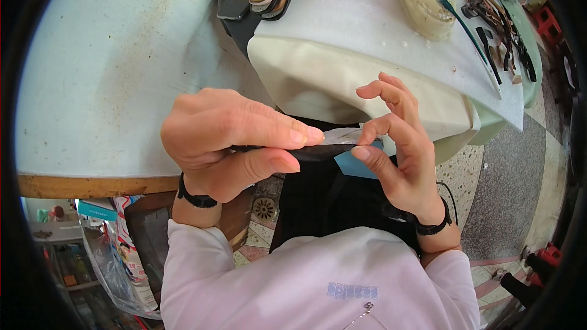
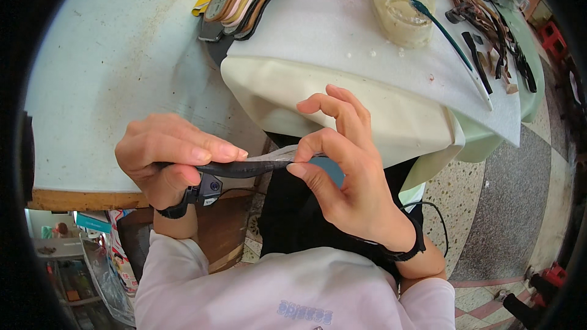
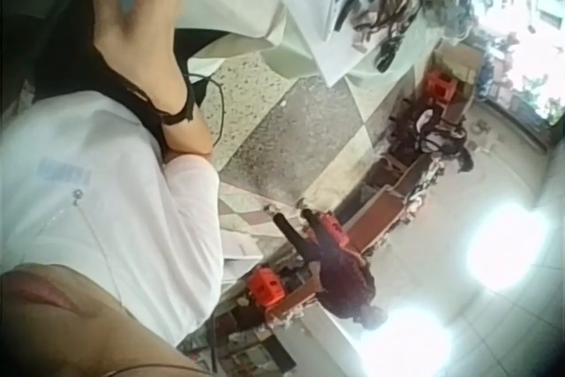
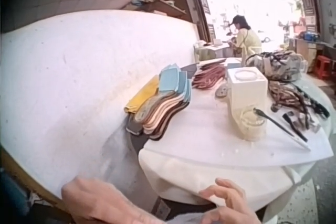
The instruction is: The person wraps a black strip around the edge of a shoe insole by hand, trims the excess with shears, and presses the edges down. Finally, they turn the insole over and place it onto a stack of other insoles.
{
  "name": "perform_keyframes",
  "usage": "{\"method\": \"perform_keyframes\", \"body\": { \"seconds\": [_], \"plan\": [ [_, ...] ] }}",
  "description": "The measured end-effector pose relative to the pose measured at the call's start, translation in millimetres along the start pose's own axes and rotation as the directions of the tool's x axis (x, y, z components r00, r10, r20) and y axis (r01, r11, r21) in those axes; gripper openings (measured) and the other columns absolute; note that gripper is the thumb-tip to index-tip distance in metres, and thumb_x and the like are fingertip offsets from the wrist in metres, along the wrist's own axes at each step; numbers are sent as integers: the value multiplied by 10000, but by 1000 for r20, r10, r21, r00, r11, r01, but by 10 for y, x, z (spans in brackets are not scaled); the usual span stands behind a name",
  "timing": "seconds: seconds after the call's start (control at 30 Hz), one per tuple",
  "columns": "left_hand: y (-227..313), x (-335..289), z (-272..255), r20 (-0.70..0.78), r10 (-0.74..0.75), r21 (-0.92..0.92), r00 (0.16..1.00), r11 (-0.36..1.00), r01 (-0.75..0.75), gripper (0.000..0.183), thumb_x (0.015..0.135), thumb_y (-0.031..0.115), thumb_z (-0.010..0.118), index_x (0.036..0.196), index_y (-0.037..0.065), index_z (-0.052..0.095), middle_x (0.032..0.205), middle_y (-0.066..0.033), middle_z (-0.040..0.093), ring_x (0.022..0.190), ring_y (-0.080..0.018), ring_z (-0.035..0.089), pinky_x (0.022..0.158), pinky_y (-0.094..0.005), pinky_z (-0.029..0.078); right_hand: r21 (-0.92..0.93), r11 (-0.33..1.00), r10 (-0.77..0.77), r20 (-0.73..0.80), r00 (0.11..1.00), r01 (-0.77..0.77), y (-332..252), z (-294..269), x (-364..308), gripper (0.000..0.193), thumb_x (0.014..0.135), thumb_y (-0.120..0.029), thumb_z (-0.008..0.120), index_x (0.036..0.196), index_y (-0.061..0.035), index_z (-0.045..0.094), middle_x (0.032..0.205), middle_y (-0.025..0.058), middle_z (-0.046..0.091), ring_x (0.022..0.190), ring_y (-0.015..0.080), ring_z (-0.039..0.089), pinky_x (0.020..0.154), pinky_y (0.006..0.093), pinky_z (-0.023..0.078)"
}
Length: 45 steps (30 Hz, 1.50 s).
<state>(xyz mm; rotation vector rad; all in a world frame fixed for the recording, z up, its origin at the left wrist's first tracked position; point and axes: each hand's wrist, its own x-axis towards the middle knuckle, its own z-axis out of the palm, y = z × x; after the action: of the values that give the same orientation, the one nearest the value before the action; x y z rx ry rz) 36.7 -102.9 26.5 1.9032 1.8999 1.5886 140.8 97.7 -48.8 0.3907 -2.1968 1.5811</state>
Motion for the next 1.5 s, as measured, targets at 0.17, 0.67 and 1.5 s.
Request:
{"method": "perform_keyframes", "body": {
  "seconds": [0.17, 0.67, 1.5],
  "plan": [
    [-24, -63, 81, -137, -31, -10, 990, 1000, 30, 148, 702, 60, 729, 784, -36, 652, 743, -161, 681, 572, -214, 662, 498, -250, 506, 44, 999, -4, 41, 999, 3, 18, 21, 6, 183, 694, 41, 638, 790, -60, 521, 1198, 126, 464, 1229, 395, 313, 1006, 460, 265],
    [-88, -108, -15, -49, -2, 100, 999, 995, 7, 239, 824, 200, 664, 806, -30, 601, 684, -211, 655, 574, -270, 668, 471, -292, 529, 230, 956, 122, 247, 961, -180, 48, -125, 120, 117, 752, 4, 582, 786, -52, 485, 1141, 99, 478, 1124, 261, 385, 980, 349, 276],
    [-123, -137, 48, -145, 38, 39, 989, 999, -33, 178, 737, 121, 731, 804, -24, 651, 722, -146, 681, 557, -206, 654, 471, -243, 491, 174, 956, 180, 285, 942, -235, 35, -59, 214, 80, 753, -17, 579, 736, -27, 501, 1050, 103, 500, 1025, 238, 446, 841, 309, 368]
  ]
}}
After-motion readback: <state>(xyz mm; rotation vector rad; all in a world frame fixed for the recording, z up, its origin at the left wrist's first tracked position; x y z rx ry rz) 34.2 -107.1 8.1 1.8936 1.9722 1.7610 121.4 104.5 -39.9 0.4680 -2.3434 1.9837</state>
